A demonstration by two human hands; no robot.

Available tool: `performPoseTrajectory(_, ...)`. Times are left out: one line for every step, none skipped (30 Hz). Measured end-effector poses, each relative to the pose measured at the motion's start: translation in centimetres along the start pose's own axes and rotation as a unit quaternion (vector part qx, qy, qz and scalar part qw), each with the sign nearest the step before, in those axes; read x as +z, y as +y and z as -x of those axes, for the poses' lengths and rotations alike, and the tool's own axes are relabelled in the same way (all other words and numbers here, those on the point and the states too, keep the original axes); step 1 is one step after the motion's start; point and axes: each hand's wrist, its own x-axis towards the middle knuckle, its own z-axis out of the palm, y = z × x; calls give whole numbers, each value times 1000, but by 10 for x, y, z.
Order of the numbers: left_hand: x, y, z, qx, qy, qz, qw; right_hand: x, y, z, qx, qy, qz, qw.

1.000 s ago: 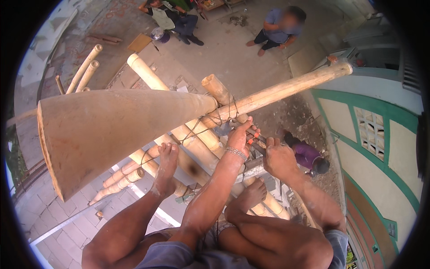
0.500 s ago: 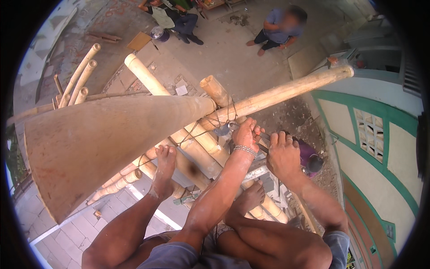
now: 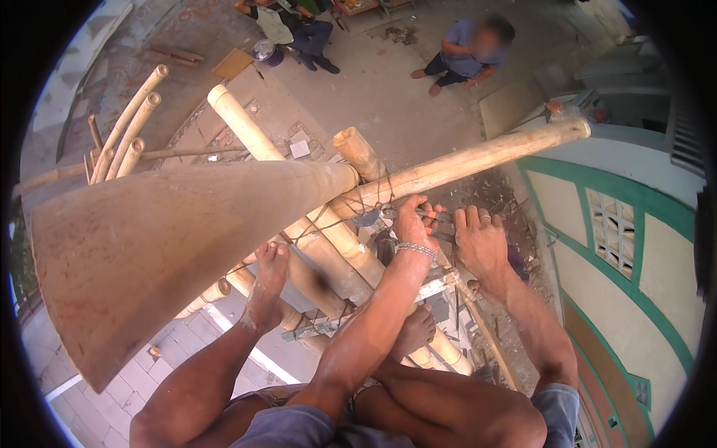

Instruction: The person uses a pair of pliers and wire to tie bamboo poles together and secure rebar at a construction site.

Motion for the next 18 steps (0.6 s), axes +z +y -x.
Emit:
performPoseTrajectory(-4,3,2,-12,-25,1,1000,-5,-9,7,23,-49,-20,998)
performPoseTrajectory(-9,6,3,-21,-49,4,999,-12,-20,15,43,-98,-41,993)
performPoseTrajectory(-17,7,5,-36,-73,4,997,-19,-28,22,69,-149,-61,985)
performPoseTrajectory(-27,11,7,-48,-96,-17,994,-29,-31,24,49,-175,-126,975)
performPoseTrajectory(-36,16,8,-59,-121,-37,990,-41,-31,24,28,-198,-189,962)
performPoseTrajectory(-42,20,8,-69,-146,-57,985,-48,-31,24,7,-219,-250,943)
performPoseTrajectory(-46,24,6,-78,-190,-44,978,-49,-29,22,26,-242,-328,913)
performPoseTrajectory(-49,25,4,-89,-217,-27,972,-49,-30,19,93,-287,-432,850)
performPoseTrajectory(-53,26,3,-100,-244,-9,965,-45,-33,14,157,-326,-527,769)
performPoseTrajectory(-57,28,1,-111,-270,9,956,-40,-37,13,218,-357,-611,672)
performPoseTrajectory(-63,29,-5,-111,-310,15,944,-30,-41,16,202,-313,-591,715)
performPoseTrajectory(-62,29,-1,-110,-306,17,946,-18,-48,24,185,-268,-570,754)
performPoseTrajectory(-60,28,2,-109,-302,20,947,-11,-52,32,167,-221,-547,790)
performPoseTrajectory(-58,30,5,-105,-297,22,949,-19,-57,33,158,-213,-473,840)
performPoseTrajectory(-47,35,19,-91,-205,-23,974,-31,-62,32,149,-203,-397,883)
performPoseTrajectory(-35,38,33,-76,-110,-68,989,-36,-68,31,140,-192,-317,918)
performPoseTrajectory(-28,42,44,-61,-15,-112,992,-37,-78,33,136,-180,-267,937)
performPoseTrajectory(-32,41,39,-65,-37,-140,987,-38,-87,35,132,-167,-215,953)
